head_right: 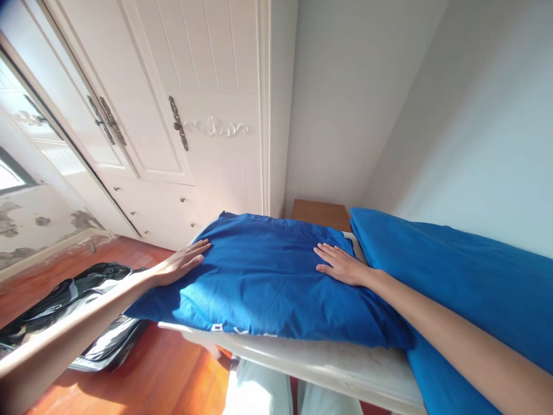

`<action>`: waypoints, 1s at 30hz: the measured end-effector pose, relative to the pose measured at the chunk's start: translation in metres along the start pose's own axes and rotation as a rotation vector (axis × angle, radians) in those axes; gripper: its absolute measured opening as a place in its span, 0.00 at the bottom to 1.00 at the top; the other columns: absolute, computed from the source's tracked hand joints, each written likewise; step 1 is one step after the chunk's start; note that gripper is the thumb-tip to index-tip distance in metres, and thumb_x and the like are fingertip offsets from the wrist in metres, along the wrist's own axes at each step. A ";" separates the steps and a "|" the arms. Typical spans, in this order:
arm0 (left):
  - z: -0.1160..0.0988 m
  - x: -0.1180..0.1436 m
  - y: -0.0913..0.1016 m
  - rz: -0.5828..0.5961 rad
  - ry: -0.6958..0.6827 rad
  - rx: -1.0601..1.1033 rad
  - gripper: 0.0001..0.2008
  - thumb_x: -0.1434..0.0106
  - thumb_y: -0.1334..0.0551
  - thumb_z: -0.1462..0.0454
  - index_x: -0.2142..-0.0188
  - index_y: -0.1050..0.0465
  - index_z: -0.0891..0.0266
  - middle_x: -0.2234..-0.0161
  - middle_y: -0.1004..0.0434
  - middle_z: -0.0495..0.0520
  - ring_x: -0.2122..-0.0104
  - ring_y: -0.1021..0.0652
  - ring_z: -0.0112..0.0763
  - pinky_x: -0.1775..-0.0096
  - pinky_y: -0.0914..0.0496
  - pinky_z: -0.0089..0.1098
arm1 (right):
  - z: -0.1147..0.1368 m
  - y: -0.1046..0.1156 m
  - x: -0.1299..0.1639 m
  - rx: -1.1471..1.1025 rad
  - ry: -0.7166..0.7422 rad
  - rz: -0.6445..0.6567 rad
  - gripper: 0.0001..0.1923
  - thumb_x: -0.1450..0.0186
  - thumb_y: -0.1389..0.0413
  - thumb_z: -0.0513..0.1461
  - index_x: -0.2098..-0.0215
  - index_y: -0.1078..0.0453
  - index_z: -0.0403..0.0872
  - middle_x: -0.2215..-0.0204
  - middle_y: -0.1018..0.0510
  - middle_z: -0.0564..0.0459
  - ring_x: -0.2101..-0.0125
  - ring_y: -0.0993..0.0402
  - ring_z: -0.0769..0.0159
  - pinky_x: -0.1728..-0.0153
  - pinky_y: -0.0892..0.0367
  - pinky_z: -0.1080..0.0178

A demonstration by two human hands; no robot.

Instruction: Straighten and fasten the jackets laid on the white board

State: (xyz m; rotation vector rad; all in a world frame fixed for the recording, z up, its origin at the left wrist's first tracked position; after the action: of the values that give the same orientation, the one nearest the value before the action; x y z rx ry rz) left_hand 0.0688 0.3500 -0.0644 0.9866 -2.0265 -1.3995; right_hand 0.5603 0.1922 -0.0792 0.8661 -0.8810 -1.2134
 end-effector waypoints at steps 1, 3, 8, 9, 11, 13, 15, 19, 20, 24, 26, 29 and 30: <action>-0.002 -0.005 0.006 -0.012 0.002 -0.005 0.35 0.29 0.57 0.43 0.37 0.30 0.60 0.33 0.33 0.57 0.33 0.33 0.45 0.32 0.40 0.41 | 0.007 0.003 -0.001 0.004 -0.009 -0.003 0.35 0.29 0.48 0.56 0.31 0.36 0.47 0.30 0.44 0.44 0.29 0.51 0.48 0.27 0.56 0.46; -0.010 -0.020 0.019 -0.058 -0.010 -0.026 0.34 0.28 0.57 0.44 0.42 0.26 0.62 0.38 0.26 0.60 0.37 0.28 0.45 0.34 0.37 0.41 | 0.028 0.008 -0.009 0.019 -0.012 -0.026 0.38 0.29 0.50 0.58 0.31 0.37 0.41 0.31 0.43 0.39 0.29 0.49 0.45 0.28 0.53 0.45; -0.048 -0.081 0.020 -0.162 -0.094 -0.086 0.30 0.26 0.54 0.47 0.36 0.32 0.62 0.33 0.34 0.60 0.31 0.38 0.45 0.31 0.45 0.45 | 0.107 0.012 -0.067 0.063 0.072 -0.151 0.42 0.28 0.54 0.59 0.28 0.43 0.39 0.28 0.47 0.43 0.28 0.53 0.49 0.27 0.57 0.50; -0.054 -0.094 0.014 -0.156 -0.111 -0.095 0.29 0.27 0.52 0.48 0.35 0.34 0.60 0.31 0.37 0.58 0.29 0.41 0.43 0.30 0.48 0.44 | 0.123 0.011 -0.083 0.071 0.091 -0.177 0.42 0.27 0.55 0.59 0.27 0.45 0.39 0.28 0.49 0.43 0.27 0.55 0.50 0.26 0.57 0.51; -0.060 -0.118 -0.002 -0.138 -0.107 -0.110 0.30 0.28 0.50 0.47 0.33 0.37 0.58 0.29 0.42 0.57 0.27 0.46 0.43 0.29 0.52 0.46 | 0.150 0.007 -0.115 0.086 0.115 -0.229 0.41 0.26 0.57 0.58 0.26 0.48 0.39 0.27 0.51 0.43 0.27 0.58 0.54 0.26 0.60 0.53; -0.055 -0.135 -0.017 -0.122 -0.040 -0.118 0.33 0.27 0.52 0.46 0.32 0.38 0.61 0.29 0.43 0.62 0.27 0.46 0.47 0.29 0.51 0.49 | 0.161 -0.002 -0.142 0.101 0.113 -0.251 0.40 0.25 0.58 0.57 0.25 0.49 0.41 0.27 0.53 0.44 0.26 0.60 0.56 0.26 0.63 0.53; -0.041 -0.142 -0.027 -0.110 0.058 -0.119 0.35 0.27 0.56 0.45 0.31 0.39 0.65 0.29 0.43 0.67 0.28 0.45 0.52 0.31 0.50 0.53 | 0.153 -0.014 -0.159 0.115 0.073 -0.218 0.39 0.25 0.59 0.57 0.26 0.47 0.41 0.27 0.51 0.42 0.26 0.58 0.54 0.27 0.61 0.49; -0.016 -0.142 -0.035 -0.095 0.149 -0.107 0.38 0.27 0.62 0.44 0.30 0.41 0.64 0.28 0.45 0.65 0.28 0.45 0.49 0.30 0.52 0.52 | 0.106 -0.033 -0.161 0.152 -0.014 -0.134 0.37 0.24 0.61 0.56 0.27 0.45 0.41 0.29 0.47 0.41 0.27 0.54 0.53 0.27 0.60 0.47; -0.013 -0.141 -0.035 -0.095 0.151 -0.107 0.38 0.27 0.62 0.43 0.30 0.42 0.64 0.28 0.45 0.65 0.28 0.45 0.48 0.30 0.53 0.51 | 0.093 -0.034 -0.158 0.161 -0.025 -0.129 0.37 0.23 0.62 0.56 0.27 0.45 0.42 0.28 0.48 0.43 0.27 0.55 0.55 0.27 0.62 0.48; -0.012 -0.141 -0.037 -0.112 0.156 -0.126 0.42 0.28 0.60 0.41 0.29 0.45 0.70 0.28 0.48 0.69 0.27 0.47 0.50 0.29 0.56 0.49 | 0.050 -0.027 -0.143 0.183 -0.102 -0.121 0.39 0.24 0.65 0.59 0.25 0.50 0.47 0.27 0.53 0.47 0.26 0.59 0.57 0.27 0.64 0.47; -0.012 -0.142 -0.038 -0.110 0.146 -0.136 0.42 0.28 0.59 0.42 0.29 0.46 0.70 0.28 0.49 0.69 0.27 0.48 0.50 0.29 0.56 0.48 | 0.031 -0.022 -0.135 0.188 -0.173 -0.124 0.39 0.24 0.67 0.59 0.24 0.52 0.47 0.27 0.53 0.47 0.26 0.59 0.56 0.27 0.63 0.46; -0.009 -0.143 -0.038 -0.091 0.117 -0.135 0.40 0.28 0.57 0.43 0.29 0.45 0.68 0.27 0.48 0.66 0.27 0.48 0.48 0.29 0.56 0.48 | 0.004 -0.015 -0.120 0.198 -0.244 -0.131 0.39 0.25 0.67 0.59 0.25 0.51 0.46 0.27 0.52 0.47 0.26 0.58 0.56 0.27 0.63 0.47; -0.007 -0.143 -0.038 -0.085 0.108 -0.130 0.39 0.28 0.57 0.43 0.29 0.45 0.67 0.27 0.48 0.65 0.27 0.48 0.48 0.29 0.55 0.48 | -0.004 -0.013 -0.114 0.200 -0.257 -0.137 0.39 0.25 0.67 0.59 0.25 0.50 0.47 0.27 0.51 0.48 0.26 0.58 0.56 0.27 0.62 0.47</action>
State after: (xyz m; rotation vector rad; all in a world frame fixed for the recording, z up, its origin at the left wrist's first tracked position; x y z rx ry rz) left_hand 0.1738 0.4494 -0.0958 1.0780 -1.8108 -1.4689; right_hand 0.5441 0.3034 -0.1037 0.9561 -1.1810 -1.3929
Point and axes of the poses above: each hand's wrist, its own x-axis away from the middle knuckle, its own y-axis out of the back of the hand, z = x × y, the point moved 2 cm from there along -x, towards the middle knuckle
